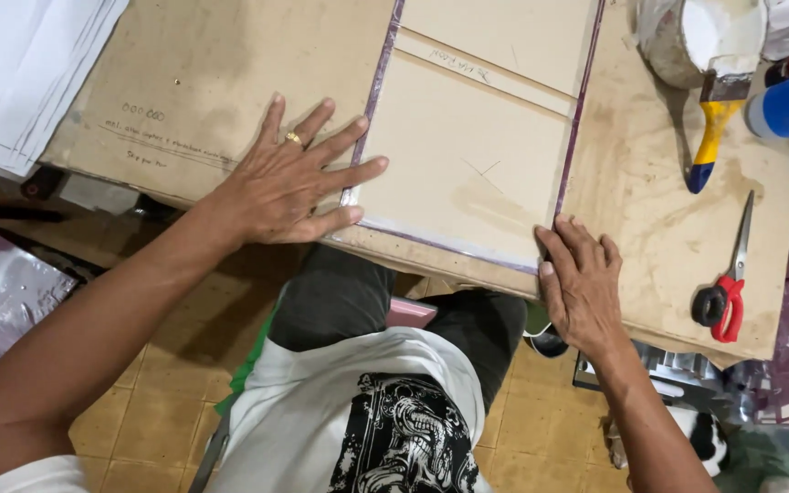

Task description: Wrapping a book cover in protective plastic film using a utility knife and manual folding

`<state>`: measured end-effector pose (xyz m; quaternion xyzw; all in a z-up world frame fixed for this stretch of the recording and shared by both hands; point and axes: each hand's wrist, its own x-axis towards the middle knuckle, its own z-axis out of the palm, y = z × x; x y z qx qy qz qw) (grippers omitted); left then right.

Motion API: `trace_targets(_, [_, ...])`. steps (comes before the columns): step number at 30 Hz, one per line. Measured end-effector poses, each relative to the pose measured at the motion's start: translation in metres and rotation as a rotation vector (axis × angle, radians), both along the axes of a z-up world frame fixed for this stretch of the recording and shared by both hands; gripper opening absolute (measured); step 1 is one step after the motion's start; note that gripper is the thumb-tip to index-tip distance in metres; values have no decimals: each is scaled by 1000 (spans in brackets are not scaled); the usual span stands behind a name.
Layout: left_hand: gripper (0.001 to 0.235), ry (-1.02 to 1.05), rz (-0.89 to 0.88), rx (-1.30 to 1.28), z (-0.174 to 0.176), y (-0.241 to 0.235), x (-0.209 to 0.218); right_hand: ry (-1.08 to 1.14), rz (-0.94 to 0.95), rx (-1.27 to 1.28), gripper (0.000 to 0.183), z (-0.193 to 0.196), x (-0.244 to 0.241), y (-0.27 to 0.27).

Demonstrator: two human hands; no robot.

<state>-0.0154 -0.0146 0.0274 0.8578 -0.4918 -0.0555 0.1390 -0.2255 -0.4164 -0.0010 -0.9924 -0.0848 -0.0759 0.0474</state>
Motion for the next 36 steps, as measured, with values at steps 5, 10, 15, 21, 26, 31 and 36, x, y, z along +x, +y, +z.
trace_targets(5, [81, -60, 123, 15, -13, -19, -5, -4, -10, -13, 47, 0, 0, -1])
trace_targets(10, [119, -70, 24, -71, -2, -81, -26, 17, -14, 32, 49, 0, -1, -1])
trace_targets(15, [109, -4, -43, 18, -10, -101, -21, 10, -23, 37, 49, 5, 1, -2])
trace_targets(21, [86, 18, -13, 42, 1, -101, -24, -2, -12, 123, 74, 23, 41, 18])
trace_targets(26, [81, 36, 14, 59, 0, -104, -24, -21, 257, 31, 102, 20, 77, 59])
trace_targets(31, [97, 27, 42, 82, 3, -113, -27, 183, 236, -26, 76, 27, 85, 61])
trace_targets(36, [101, 24, 46, 110, 8, -116, -29, 211, 211, -24, 62, 25, 85, 59])
